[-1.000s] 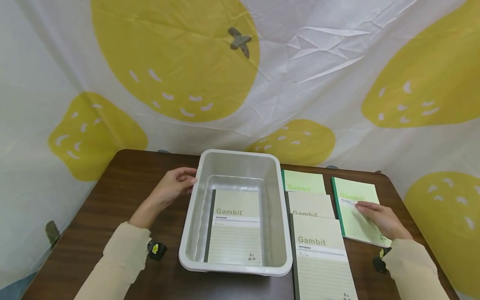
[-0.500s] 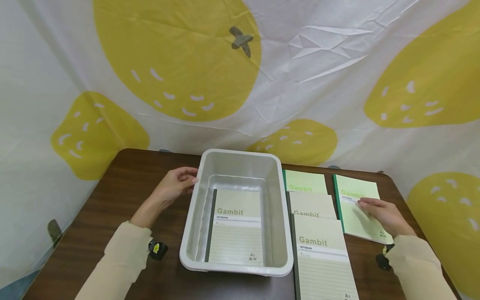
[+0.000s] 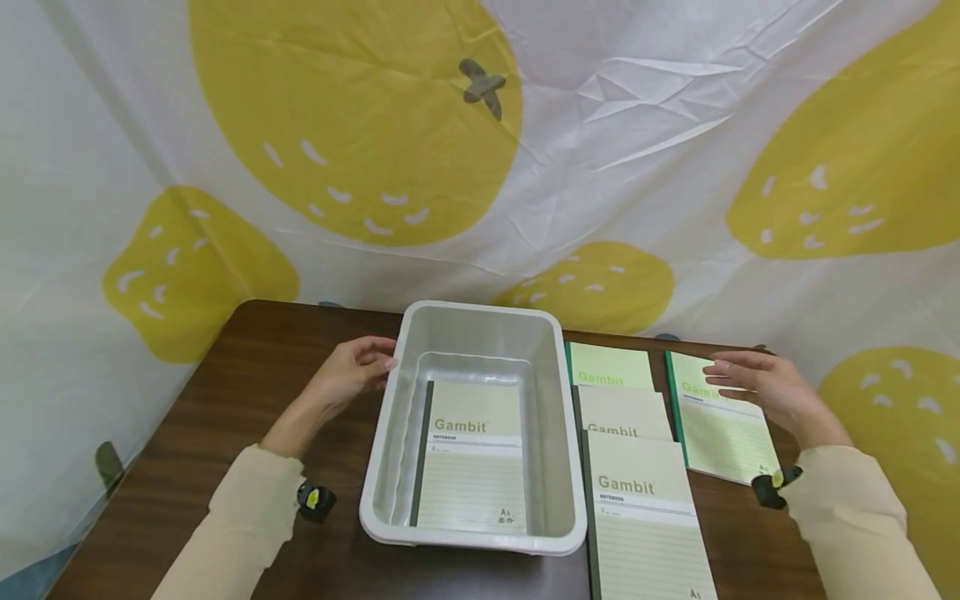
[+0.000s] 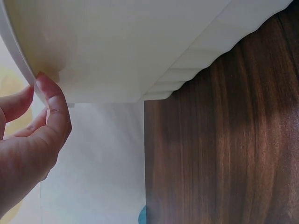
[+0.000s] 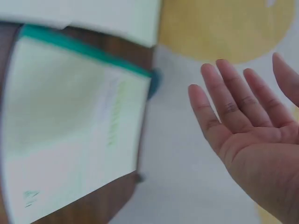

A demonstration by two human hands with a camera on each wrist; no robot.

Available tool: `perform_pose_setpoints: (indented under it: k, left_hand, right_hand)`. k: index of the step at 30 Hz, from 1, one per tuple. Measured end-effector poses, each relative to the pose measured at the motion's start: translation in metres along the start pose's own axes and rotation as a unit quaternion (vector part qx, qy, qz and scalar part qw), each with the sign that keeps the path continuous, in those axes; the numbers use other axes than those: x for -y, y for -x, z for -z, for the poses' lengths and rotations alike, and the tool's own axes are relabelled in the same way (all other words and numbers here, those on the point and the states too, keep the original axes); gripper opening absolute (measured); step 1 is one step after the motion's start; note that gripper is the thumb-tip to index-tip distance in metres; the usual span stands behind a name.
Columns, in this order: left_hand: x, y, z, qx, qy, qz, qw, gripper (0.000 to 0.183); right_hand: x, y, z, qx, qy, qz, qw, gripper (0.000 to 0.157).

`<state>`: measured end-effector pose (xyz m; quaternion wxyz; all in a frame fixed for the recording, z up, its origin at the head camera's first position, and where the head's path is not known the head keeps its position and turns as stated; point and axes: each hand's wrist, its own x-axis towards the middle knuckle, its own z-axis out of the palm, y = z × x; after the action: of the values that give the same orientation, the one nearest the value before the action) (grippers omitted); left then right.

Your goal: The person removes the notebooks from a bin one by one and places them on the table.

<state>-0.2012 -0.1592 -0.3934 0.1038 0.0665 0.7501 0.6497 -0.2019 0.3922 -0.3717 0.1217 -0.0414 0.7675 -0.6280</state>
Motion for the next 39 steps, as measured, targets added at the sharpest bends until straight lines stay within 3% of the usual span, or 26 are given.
perform_pose_setpoints:
  k: [12, 17, 21, 24, 30, 39]
  left_hand:
    - [0.001, -0.001, -0.001, 0.001, 0.002, -0.003, 1.0000, 0.035]
    - [0.001, -0.002, -0.002, 0.001, 0.007, -0.003, 1.0000, 0.035]
    - [0.002, -0.003, -0.003, 0.000, 0.009, -0.002, 1.0000, 0.035]
    - [0.001, -0.003, -0.003, 0.000, 0.009, 0.001, 1.0000, 0.035]
    - [-0.001, -0.003, -0.005, 0.000, 0.015, 0.003, 0.9999, 0.035]
    - [-0.001, -0.003, -0.003, -0.002, 0.012, 0.005, 0.9999, 0.035]
  right_hand:
    - [0.088, -0.021, -0.053, 0.019, -0.028, 0.003, 0.999, 0.012]
    - [0.118, -0.033, -0.085, 0.035, -0.009, 0.036, 0.999, 0.018]
    - [0.132, -0.045, -0.115, 0.052, -0.030, 0.060, 0.996, 0.014]
    - [0.136, -0.054, -0.138, 0.070, -0.040, 0.061, 0.995, 0.014]
    - [0.133, -0.076, -0.186, 0.079, 0.007, 0.040, 0.996, 0.027]
    - [0.102, -0.111, -0.255, 0.101, 0.023, -0.007, 0.995, 0.030]
